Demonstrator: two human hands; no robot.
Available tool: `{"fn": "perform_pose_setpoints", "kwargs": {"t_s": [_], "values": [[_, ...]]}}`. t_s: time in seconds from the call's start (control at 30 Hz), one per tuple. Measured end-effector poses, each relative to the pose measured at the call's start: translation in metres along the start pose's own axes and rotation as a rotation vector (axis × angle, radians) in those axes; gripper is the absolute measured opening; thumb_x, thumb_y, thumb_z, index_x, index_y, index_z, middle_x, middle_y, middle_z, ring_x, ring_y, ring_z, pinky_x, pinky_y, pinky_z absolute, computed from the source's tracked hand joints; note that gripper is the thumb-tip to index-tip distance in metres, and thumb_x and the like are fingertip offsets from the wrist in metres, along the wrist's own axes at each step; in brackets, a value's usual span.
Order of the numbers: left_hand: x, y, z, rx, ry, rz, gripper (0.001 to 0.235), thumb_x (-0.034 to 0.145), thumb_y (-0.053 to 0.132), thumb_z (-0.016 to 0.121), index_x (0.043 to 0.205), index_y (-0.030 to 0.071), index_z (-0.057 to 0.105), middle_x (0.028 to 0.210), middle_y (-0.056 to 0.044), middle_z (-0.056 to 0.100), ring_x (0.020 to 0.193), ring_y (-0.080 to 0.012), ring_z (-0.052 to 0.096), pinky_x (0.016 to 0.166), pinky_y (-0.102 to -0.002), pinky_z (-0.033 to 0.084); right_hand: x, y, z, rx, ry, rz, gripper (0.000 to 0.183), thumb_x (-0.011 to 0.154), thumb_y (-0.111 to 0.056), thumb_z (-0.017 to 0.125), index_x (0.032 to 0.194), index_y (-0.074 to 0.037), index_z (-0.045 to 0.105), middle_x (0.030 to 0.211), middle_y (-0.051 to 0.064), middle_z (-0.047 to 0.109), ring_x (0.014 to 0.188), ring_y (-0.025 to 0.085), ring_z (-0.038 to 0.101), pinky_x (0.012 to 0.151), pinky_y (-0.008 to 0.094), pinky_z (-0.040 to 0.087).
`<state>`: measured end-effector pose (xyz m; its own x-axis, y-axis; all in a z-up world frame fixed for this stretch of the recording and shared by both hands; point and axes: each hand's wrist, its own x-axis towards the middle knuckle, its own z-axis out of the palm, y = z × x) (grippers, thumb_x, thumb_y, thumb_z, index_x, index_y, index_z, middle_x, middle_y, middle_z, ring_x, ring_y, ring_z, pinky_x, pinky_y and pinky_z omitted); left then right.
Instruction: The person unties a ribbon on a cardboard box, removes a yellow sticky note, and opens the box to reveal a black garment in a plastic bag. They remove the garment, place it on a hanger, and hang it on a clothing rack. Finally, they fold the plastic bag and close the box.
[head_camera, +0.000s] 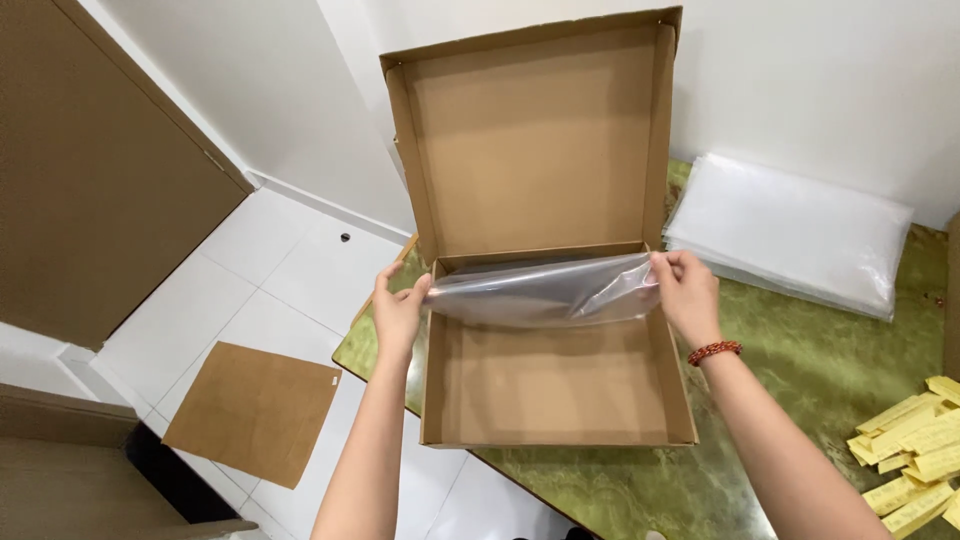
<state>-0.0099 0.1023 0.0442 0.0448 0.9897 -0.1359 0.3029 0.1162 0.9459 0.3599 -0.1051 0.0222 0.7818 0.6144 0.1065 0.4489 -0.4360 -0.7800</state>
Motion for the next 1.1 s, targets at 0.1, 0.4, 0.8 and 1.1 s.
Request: {"fn": "perform_pose_setpoints", "kwargs": {"t_s": [0.1, 0.4, 0.8, 1.1], "values": [[-0.015, 0.002, -0.003, -0.265, -0.133, 0.023, 0.052, 0.099, 0.028, 0.079, 0.146, 0.014, 0.06, 0.091, -0.007, 0.076, 0.083, -0.0167, 0.077, 0.072, -0.025, 0.06, -0.002, -0.009, -0.02, 0.276, -0.023, 0.03, 0.024, 0.11, -0.034, 0.072, 0.118, -0.012, 0.08, 0.087, 0.005, 0.077, 0.082, 0.014, 0.066, 0.076, 0.034, 0.055], [-0.093, 0.033, -0.053, -0.113, -0.39, -0.172, 0.04, 0.092, 0.024, 0.075, 0.132, 0.02, 0.073, 0.138, 0.005, 0.072, 0.074, -0.0068, 0.062, 0.059, -0.024, 0.048, -0.126, -0.051, -0.092, 0.655, -0.267, 0.502, 0.044, 0.107, -0.021, 0.064, 0.148, -0.003, 0.065, 0.099, 0.016, 0.076, 0.082, 0.025, 0.072, 0.074, 0.033, 0.056], [-0.185, -0.093, -0.103, -0.189, -0.417, -0.414, 0.086, 0.086, 0.029, 0.079, 0.163, 0.021, 0.04, 0.11, -0.003, 0.062, 0.081, -0.0159, 0.064, 0.067, -0.037, 0.058, -0.33, 0.012, -0.078, 0.681, -0.06, 0.744, 0.029, 0.111, -0.013, 0.057, 0.132, 0.003, 0.069, 0.116, 0.021, 0.077, 0.094, 0.037, 0.075, 0.083, 0.044, 0.06], [-0.22, -0.275, -0.114, -0.97, -0.297, -0.863, 0.011, 0.107, 0.018, 0.062, 0.106, 0.009, 0.068, 0.069, 0.006, 0.05, 0.072, -0.0048, 0.063, 0.077, -0.025, 0.064, -0.42, 0.046, -0.051, 0.902, 0.031, 0.804, 0.018, 0.111, -0.022, 0.061, 0.108, -0.005, 0.058, 0.112, 0.015, 0.071, 0.112, 0.04, 0.077, 0.09, 0.042, 0.06]]}}
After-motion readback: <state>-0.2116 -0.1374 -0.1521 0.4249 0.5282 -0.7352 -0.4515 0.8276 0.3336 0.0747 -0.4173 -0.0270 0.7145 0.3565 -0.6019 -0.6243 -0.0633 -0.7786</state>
